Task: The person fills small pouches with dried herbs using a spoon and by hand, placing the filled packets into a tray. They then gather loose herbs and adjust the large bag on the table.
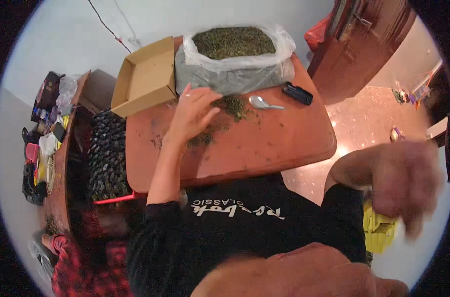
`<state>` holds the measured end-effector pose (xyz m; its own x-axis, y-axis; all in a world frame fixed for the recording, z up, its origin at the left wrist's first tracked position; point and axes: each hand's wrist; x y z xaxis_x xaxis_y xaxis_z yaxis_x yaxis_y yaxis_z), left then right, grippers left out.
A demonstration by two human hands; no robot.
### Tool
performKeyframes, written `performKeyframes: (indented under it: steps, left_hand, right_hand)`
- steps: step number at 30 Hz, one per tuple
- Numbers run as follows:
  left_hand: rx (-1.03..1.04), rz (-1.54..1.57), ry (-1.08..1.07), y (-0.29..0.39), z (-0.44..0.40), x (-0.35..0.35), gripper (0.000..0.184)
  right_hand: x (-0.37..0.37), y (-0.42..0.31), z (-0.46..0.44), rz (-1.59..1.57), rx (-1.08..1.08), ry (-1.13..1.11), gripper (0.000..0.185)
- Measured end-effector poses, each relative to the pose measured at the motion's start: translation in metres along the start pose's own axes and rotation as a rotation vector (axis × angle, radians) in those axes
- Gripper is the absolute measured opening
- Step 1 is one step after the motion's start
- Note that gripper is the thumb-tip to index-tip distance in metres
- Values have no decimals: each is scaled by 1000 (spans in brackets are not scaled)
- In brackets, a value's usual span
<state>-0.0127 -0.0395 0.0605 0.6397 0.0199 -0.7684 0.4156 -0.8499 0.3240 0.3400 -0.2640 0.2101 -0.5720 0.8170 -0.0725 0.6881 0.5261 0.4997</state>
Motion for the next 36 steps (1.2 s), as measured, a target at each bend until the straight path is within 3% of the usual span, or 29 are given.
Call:
performKeyframes:
  steps: [4,7,11,16,20,22,28,29,30,32,36]
  left_hand:
    - [-132,141,83,25,49,8,23]
    - [-166,157,111,35,75,10,19]
    - [-185,188,190,43,91,5,15]
    - [-250,224,233,56,91,-2,15]
    - [-162,211,239,60,95,0,13]
    - [-182,199,215,66,98,-3,13]
    - [-233,203,219,64,117,-8,12]
    - [-253,222,218,65,120,-9,12]
    - [-259,228,207,66,124,-11,12]
    - [-258,235,185,66,127,-15,12]
    - [-241,202,227,61,132,-16,13]
  right_hand:
    - [10,-39,-51,47,-155,384,23]
    - [14,-46,-69,29,-200,535,23]
    - [10,-59,-74,-86,-169,569,18]
    - [-3,-80,-66,60,-78,383,15]
    - [5,-88,-65,-216,-39,375,19]
    - [10,-87,-60,-258,65,303,20]
    - [40,-39,46,-27,673,-216,25]
    - [62,-30,65,43,862,-296,24]
    - [77,-13,91,104,1003,-500,37]
    - [99,19,183,130,807,-591,55]
    - [117,12,249,132,925,-833,67]
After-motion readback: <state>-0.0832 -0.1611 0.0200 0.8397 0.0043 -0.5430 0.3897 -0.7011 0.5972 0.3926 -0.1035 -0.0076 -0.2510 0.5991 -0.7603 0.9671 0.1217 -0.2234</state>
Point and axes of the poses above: each hand's wrist, its own z-axis away from the middle knuckle, its own x-axis out of the palm, y = z × x, and after that the axes turned 5 degrees about z, right-handed
